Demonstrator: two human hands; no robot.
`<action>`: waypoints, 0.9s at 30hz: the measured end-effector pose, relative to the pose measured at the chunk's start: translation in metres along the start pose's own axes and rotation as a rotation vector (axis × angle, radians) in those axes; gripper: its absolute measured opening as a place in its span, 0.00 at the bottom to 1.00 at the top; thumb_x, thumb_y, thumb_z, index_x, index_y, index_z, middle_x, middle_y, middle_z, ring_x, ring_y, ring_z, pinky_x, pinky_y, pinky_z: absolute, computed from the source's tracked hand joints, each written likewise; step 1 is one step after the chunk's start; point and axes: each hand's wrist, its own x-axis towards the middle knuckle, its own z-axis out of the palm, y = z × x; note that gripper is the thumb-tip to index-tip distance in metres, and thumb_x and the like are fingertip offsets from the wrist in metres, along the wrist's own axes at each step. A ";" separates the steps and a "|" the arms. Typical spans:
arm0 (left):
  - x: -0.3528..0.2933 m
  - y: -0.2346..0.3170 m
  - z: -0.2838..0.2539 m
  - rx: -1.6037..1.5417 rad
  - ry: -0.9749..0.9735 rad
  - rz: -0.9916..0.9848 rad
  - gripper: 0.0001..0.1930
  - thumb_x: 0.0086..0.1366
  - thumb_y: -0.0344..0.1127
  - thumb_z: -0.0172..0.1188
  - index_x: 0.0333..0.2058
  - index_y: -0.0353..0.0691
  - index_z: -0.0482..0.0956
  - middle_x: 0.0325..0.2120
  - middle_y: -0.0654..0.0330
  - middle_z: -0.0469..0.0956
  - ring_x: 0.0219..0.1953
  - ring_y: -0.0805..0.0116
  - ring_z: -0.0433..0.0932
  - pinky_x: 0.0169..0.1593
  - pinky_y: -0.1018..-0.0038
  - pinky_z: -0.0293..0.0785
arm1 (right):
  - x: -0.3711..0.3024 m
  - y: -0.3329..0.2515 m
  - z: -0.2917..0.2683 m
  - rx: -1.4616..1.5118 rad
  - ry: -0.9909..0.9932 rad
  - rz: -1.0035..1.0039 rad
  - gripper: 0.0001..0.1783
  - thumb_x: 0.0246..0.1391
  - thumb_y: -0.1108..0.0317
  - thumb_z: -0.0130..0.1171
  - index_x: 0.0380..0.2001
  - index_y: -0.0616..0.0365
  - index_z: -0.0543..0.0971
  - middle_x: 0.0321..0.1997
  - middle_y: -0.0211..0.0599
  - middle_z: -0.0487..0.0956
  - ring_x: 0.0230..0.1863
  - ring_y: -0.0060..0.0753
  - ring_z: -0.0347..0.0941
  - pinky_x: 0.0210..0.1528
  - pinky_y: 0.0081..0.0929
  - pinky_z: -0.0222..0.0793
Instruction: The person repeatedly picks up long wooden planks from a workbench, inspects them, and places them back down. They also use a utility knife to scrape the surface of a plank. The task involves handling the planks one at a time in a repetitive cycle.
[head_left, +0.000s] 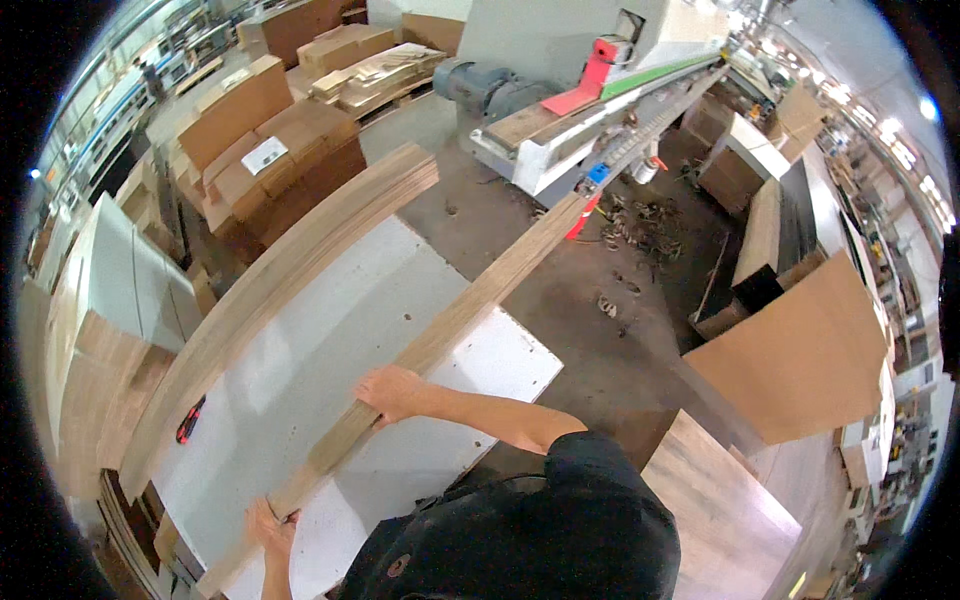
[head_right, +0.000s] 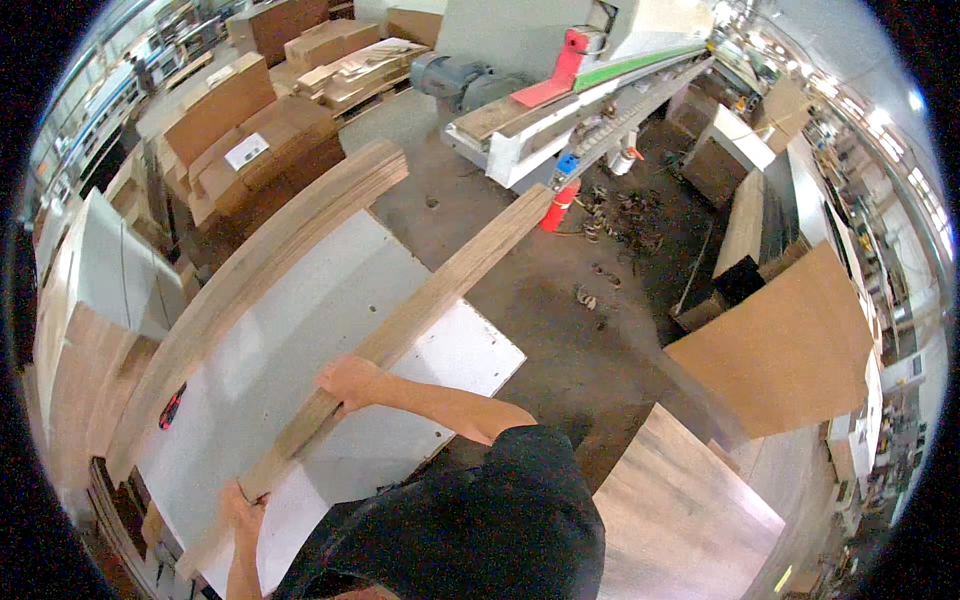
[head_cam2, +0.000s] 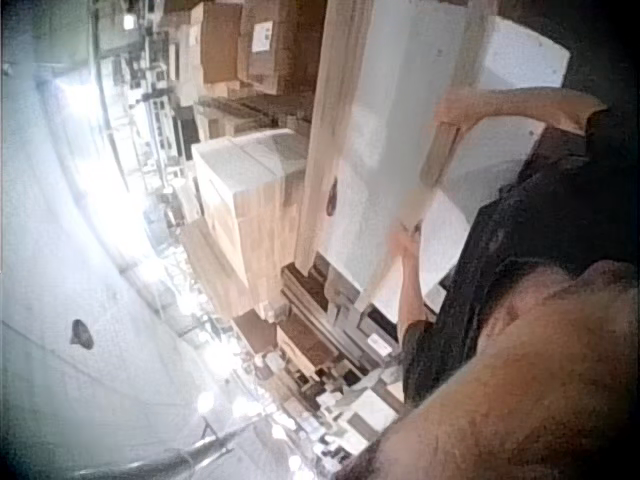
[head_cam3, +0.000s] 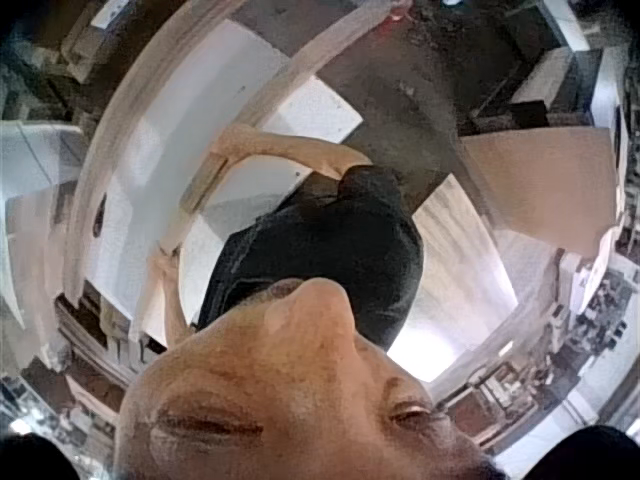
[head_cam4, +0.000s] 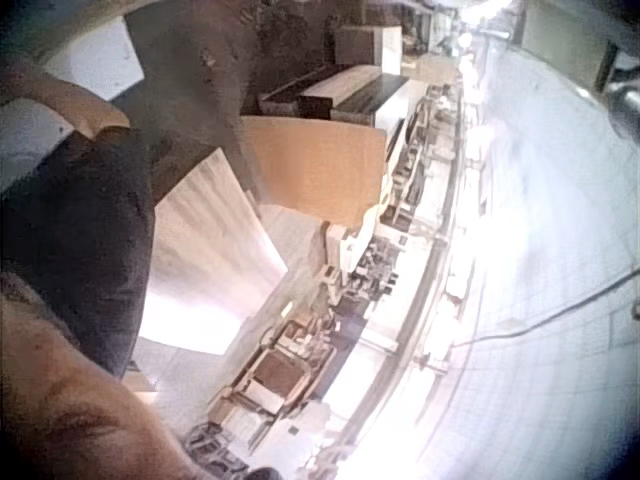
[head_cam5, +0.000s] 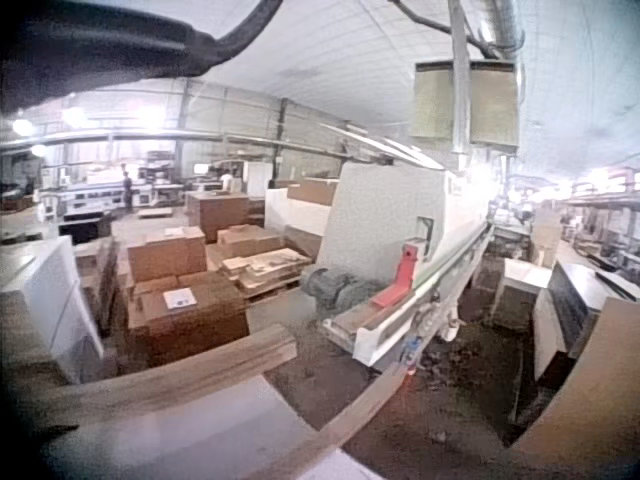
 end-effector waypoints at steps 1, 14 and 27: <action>0.008 0.011 -0.009 -0.039 -0.022 0.001 0.35 0.30 0.38 0.82 0.40 0.38 0.74 0.34 0.51 0.76 0.40 0.43 0.73 0.41 0.54 0.67 | -0.002 0.002 -0.003 -0.026 0.004 -0.015 0.34 0.40 0.44 0.75 0.39 0.60 0.76 0.39 0.43 0.79 0.47 0.45 0.76 0.49 0.40 0.73; 0.014 0.021 -0.030 -0.015 -0.008 0.079 0.38 0.31 0.40 0.83 0.43 0.36 0.73 0.36 0.50 0.76 0.40 0.47 0.74 0.45 0.56 0.67 | 0.006 0.000 -0.016 0.076 -0.041 -0.010 0.33 0.46 0.39 0.69 0.41 0.59 0.78 0.42 0.46 0.80 0.49 0.51 0.76 0.53 0.46 0.71; 0.026 0.030 -0.042 -0.117 -0.133 -0.063 0.35 0.30 0.37 0.83 0.39 0.38 0.73 0.34 0.52 0.74 0.40 0.50 0.73 0.46 0.57 0.65 | 0.091 0.177 -0.124 -0.191 0.403 0.387 0.28 0.56 0.55 0.63 0.54 0.64 0.75 0.61 0.52 0.72 0.67 0.53 0.62 0.68 0.47 0.59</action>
